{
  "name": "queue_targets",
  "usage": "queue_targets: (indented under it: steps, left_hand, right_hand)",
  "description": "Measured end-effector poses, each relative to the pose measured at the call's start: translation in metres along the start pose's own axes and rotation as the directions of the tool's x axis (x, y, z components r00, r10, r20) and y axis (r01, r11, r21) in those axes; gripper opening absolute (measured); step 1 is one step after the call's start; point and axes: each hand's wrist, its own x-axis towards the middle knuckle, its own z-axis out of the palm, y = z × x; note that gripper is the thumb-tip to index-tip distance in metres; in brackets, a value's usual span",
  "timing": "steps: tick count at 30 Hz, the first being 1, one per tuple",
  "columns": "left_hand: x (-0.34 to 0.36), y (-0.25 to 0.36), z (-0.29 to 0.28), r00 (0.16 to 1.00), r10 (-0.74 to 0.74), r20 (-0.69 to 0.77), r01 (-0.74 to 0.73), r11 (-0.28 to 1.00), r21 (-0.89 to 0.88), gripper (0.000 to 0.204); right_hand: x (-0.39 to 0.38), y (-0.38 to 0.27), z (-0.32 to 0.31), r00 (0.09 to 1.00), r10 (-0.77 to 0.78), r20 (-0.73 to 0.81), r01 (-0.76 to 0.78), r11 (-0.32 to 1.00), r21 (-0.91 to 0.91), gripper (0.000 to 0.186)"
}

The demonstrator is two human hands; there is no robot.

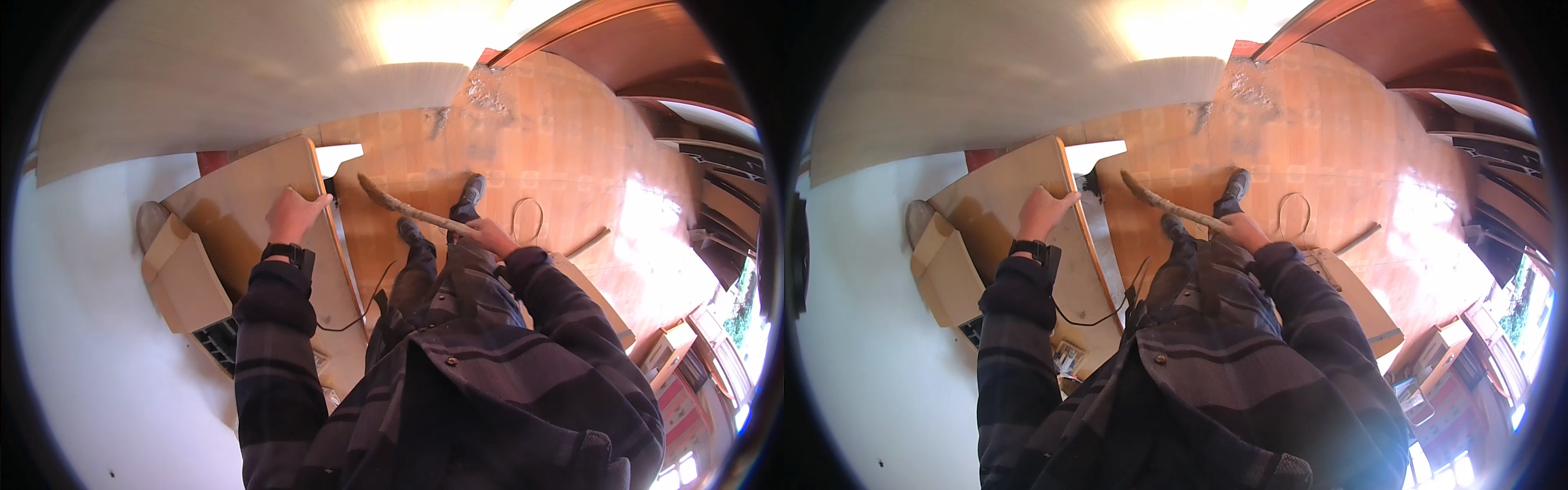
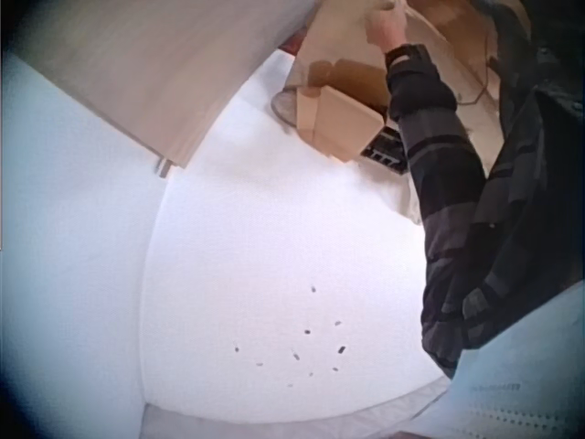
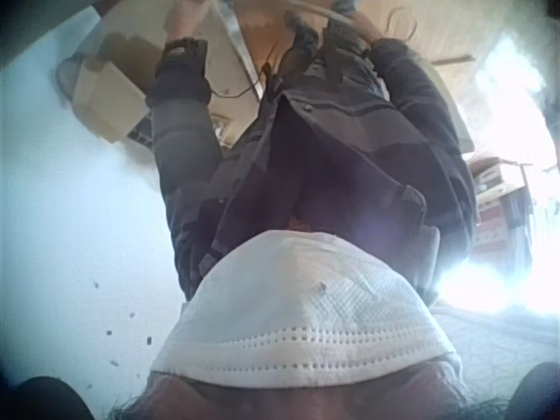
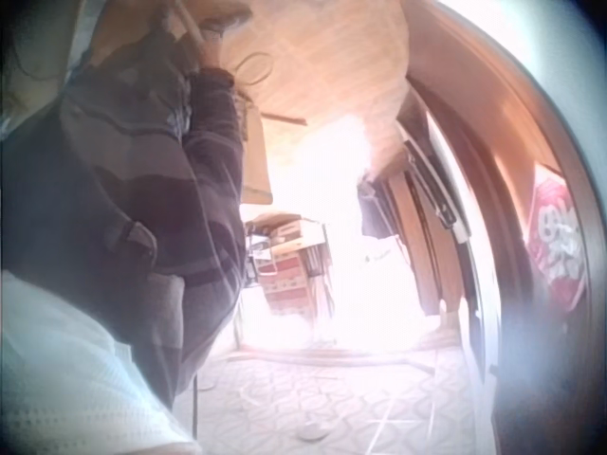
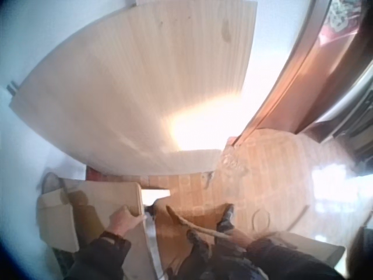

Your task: The person sweeps debris on a wooden floor using a broom and dustpan, then carries the collected debris outside and deposits it into a bag. The person returns inside, moves a washing machine and a wooden cabinet to sweep underneath them, and continues sweeping the floor.

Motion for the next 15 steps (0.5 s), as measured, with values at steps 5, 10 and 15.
queue_targets:
  steps: [5,10,15]
  left_hand:
    - [0.006,-0.006,0.009,1.000,0.009,-0.022,-0.010,1.000,-0.015,0.073]
    - [0.005,-0.006,0.009,1.000,0.013,-0.007,-0.013,1.000,-0.015,0.069]
    - [0.005,-0.001,-0.002,0.996,-0.032,0.086,0.032,0.999,0.000,0.081]
  right_hand:
    - [0.048,-0.038,0.069,0.992,0.051,-0.115,-0.059,0.996,-0.066,0.032]
    - [0.048,-0.042,0.085,0.919,0.385,0.079,-0.380,0.818,0.431,0.027]
    - [-0.009,-0.018,0.033,0.899,0.404,0.167,-0.412,0.655,0.633,0.024]
